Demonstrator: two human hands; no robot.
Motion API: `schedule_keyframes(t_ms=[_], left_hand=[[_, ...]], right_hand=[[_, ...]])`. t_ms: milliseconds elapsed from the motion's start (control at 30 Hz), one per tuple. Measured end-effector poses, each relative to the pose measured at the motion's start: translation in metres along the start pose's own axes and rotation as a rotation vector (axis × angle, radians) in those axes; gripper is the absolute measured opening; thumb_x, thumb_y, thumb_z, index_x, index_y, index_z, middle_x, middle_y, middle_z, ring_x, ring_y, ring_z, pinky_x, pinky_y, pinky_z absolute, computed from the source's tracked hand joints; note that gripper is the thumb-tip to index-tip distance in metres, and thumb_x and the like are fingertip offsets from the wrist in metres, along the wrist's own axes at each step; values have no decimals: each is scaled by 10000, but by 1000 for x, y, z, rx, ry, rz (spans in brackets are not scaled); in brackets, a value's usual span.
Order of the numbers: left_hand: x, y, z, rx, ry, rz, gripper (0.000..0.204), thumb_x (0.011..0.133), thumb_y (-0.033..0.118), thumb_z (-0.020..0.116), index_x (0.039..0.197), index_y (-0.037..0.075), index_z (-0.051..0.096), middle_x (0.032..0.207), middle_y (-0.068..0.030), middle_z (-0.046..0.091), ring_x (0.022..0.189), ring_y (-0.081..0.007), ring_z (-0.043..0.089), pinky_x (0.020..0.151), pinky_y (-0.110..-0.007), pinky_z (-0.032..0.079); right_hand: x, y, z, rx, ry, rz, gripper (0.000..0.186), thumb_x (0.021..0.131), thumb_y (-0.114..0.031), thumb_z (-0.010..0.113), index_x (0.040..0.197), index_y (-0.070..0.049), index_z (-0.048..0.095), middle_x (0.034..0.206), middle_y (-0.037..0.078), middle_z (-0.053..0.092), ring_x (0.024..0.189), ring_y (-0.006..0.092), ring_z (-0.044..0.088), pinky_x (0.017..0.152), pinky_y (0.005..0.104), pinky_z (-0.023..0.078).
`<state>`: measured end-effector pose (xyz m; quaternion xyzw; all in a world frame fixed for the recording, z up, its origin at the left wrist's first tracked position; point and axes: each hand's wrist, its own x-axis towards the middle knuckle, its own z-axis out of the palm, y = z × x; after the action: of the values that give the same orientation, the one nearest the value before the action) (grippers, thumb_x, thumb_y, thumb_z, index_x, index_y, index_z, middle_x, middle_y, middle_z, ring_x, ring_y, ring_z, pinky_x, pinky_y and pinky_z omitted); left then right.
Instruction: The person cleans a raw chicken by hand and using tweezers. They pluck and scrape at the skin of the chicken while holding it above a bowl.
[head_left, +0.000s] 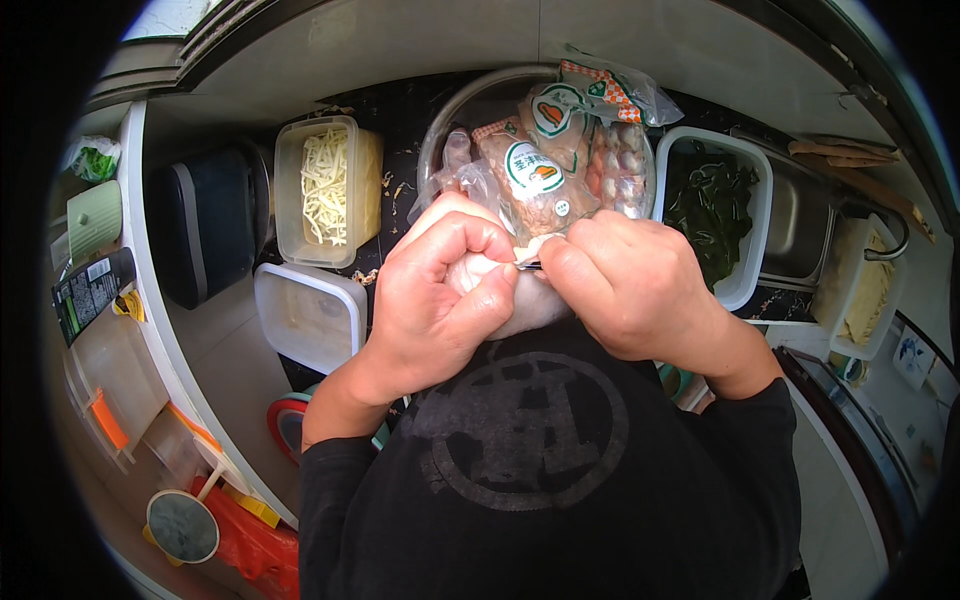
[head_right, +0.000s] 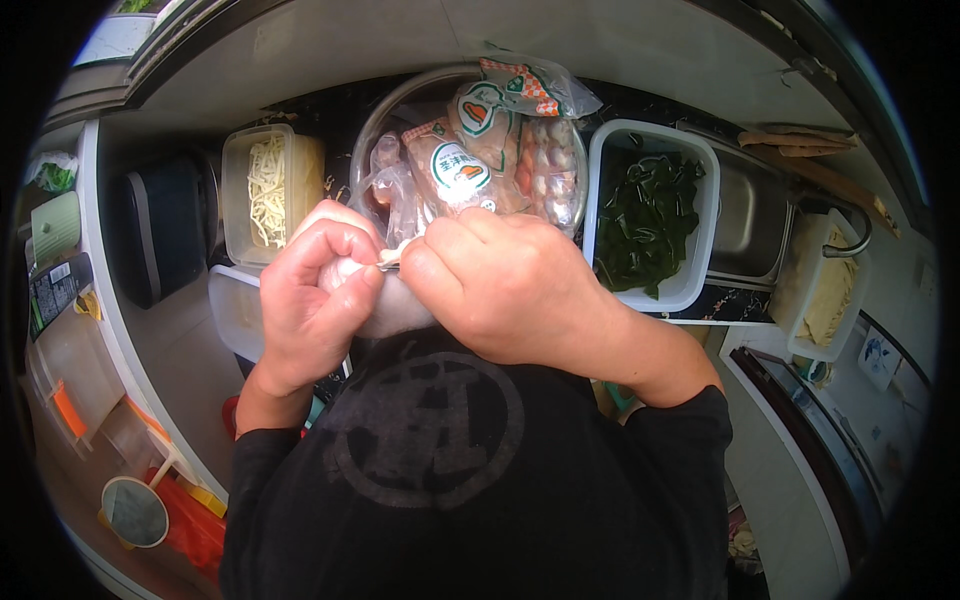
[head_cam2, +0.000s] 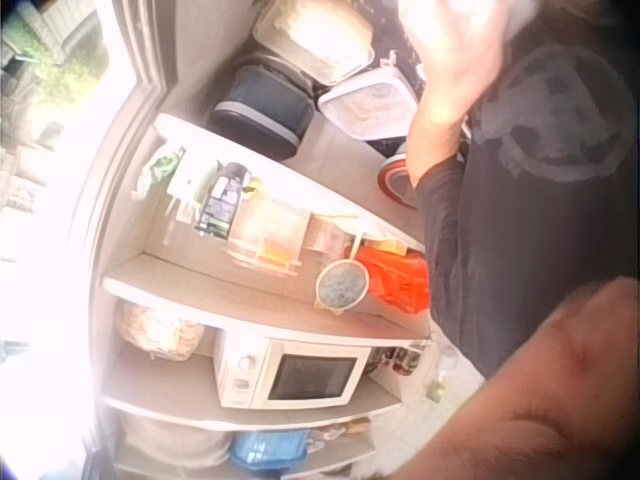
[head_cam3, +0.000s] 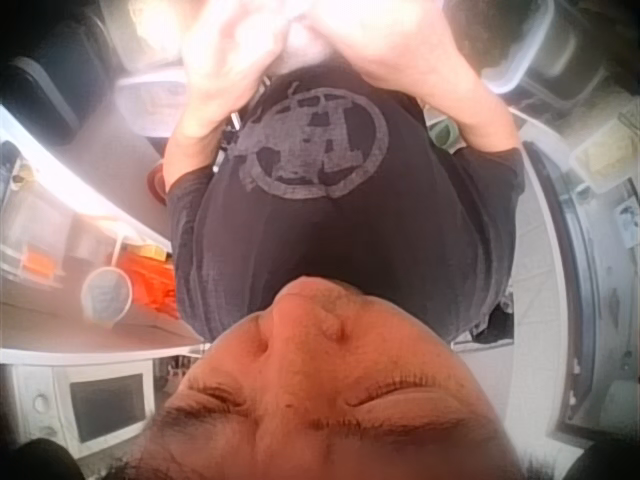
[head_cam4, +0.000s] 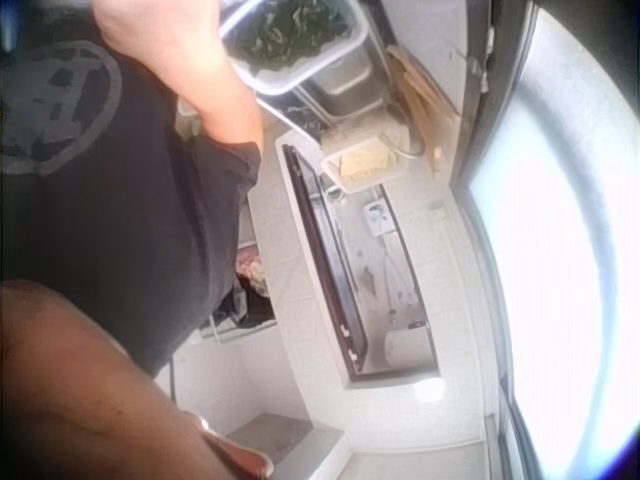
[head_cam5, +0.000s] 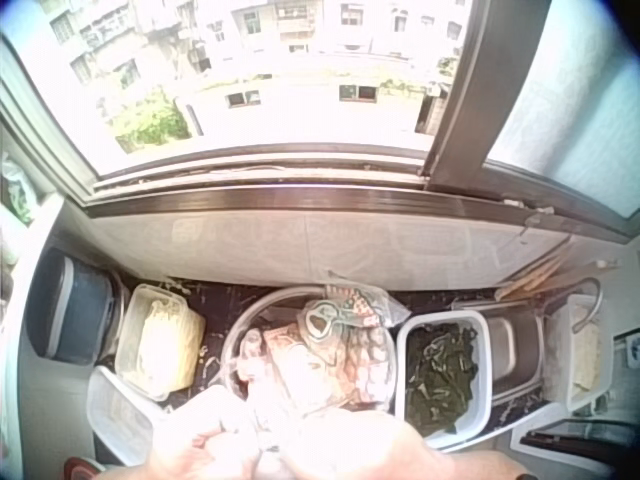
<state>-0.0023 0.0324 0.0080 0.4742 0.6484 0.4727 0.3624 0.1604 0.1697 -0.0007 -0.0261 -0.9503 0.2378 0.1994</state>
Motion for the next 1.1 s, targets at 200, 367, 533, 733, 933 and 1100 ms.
schedule_keyframes(t_ms=[200,367,533,733,933,1100], left_hand=[[-3,-1,0,15,-3,-6,74,814,-3,644,862,-4,588,903,-83,569,813,-176,549,758,-283,454],[-4,1,-1,5,6,-3,76,816,-1,645,866,-5,588,908,-81,569,817,-175,549,759,-282,452],[-6,1,-1,-12,1,8,78,820,5,647,873,-4,590,914,-79,569,822,-175,549,764,-281,453],[-7,3,-1,-4,-12,12,77,818,7,646,874,1,594,911,-76,565,822,-171,547,767,-281,454],[-9,3,2,1,-11,17,70,816,-1,642,869,2,595,903,-73,558,818,-170,546,768,-279,453],[-10,2,3,-13,-11,3,68,817,-5,639,867,1,593,900,-73,560,820,-175,547,774,-283,453]], right_hand=[[-2,1,1,61,4,-26,248,691,-97,641,921,-8,617,661,51,463,551,202,520,464,321,418],[-2,-1,1,65,23,-15,226,747,-100,669,949,-8,624,664,52,468,544,201,516,464,323,413],[-3,-2,2,71,36,-9,212,770,-100,679,952,-9,619,662,54,465,545,204,515,465,324,414],[-3,-4,0,54,16,-17,236,692,-99,648,907,-12,604,657,51,453,550,205,516,467,319,420],[-4,-5,-2,-7,-16,-39,133,693,-145,610,748,-87,504,669,26,461,603,176,541,489,292,441],[-6,-5,-1,8,-25,-51,132,689,-141,613,740,-88,503,669,27,462,599,175,539,490,292,442]])
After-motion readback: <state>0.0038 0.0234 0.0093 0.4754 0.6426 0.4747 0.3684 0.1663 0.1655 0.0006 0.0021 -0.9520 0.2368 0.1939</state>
